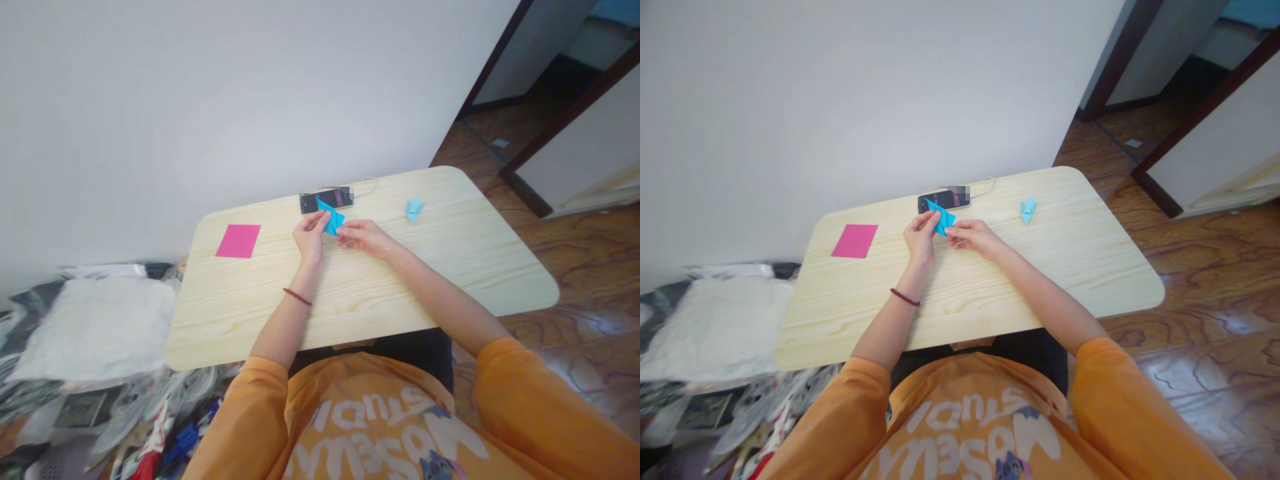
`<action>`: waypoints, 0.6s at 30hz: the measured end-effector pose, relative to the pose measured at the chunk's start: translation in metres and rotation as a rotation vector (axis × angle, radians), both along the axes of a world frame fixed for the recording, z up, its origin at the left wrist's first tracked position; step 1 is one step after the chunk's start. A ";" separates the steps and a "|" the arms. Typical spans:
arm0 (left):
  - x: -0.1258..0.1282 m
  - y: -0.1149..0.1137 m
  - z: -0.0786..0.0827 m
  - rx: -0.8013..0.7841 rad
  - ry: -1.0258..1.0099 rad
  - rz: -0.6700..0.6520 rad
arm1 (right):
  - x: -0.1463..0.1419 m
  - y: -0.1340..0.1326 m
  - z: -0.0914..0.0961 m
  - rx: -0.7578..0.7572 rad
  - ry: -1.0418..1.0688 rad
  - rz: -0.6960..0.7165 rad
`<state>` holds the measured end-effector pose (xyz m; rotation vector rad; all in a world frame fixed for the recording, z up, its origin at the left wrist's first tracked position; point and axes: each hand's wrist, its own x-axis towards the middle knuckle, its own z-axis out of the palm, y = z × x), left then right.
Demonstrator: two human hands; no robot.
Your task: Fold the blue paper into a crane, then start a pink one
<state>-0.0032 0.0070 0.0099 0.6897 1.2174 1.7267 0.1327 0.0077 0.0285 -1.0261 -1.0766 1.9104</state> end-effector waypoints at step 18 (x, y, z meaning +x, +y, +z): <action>0.006 -0.001 -0.004 0.002 0.063 0.018 | -0.003 0.004 -0.009 0.041 -0.052 -0.019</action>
